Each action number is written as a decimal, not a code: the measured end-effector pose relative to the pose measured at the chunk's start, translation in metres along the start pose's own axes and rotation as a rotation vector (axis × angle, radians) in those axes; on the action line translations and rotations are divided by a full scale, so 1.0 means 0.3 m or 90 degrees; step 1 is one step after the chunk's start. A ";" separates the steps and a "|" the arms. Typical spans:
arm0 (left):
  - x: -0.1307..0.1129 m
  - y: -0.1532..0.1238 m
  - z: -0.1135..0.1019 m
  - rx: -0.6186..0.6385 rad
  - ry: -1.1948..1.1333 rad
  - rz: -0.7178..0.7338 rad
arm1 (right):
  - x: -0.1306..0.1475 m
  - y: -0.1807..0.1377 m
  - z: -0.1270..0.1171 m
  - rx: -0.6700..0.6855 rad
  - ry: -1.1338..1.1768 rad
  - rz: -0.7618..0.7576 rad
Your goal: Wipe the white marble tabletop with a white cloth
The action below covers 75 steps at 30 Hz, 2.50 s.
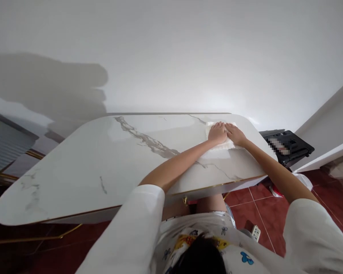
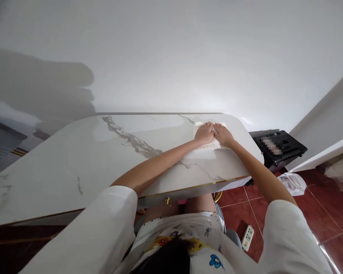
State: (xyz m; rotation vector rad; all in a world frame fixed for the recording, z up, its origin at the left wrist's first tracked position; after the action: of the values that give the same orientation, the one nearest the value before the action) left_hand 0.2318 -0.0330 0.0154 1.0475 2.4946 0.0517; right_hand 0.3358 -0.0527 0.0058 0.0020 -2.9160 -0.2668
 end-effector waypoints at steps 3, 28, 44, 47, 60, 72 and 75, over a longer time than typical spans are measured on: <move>0.087 0.108 -0.019 -0.087 0.016 0.013 | -0.029 0.161 0.025 -0.009 0.022 -0.004; 0.093 0.058 -0.037 -0.105 0.057 -0.001 | 0.012 0.184 0.048 -0.032 0.011 -0.083; -0.319 -0.432 0.017 0.023 -0.052 -0.078 | 0.032 -0.499 -0.073 0.009 0.055 -0.113; -0.389 -0.395 0.053 0.013 -0.079 -0.058 | -0.061 -0.523 -0.099 0.011 0.070 -0.100; -0.170 0.069 0.065 -0.102 -0.085 -0.010 | -0.224 -0.034 -0.060 -0.024 0.044 -0.014; 0.096 0.427 0.066 -0.120 -0.018 -0.003 | -0.285 0.396 0.008 -0.047 0.083 -0.008; 0.098 0.441 0.064 -0.131 0.005 -0.009 | -0.285 0.422 0.012 -0.039 0.094 -0.013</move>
State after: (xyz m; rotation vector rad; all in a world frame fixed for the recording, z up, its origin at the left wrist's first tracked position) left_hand 0.3102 0.0792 0.0129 0.9463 2.4413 0.3028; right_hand 0.4209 0.0741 0.0071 0.0396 -2.7619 -0.3441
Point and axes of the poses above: each hand's wrist, its own y-axis towards the middle knuckle, its own z-axis out of the palm, x = y × z, the point moved 5 cm from there along y, towards the middle knuckle, and after that the axes turned 7 degrees about z, right-handed, at the moved point
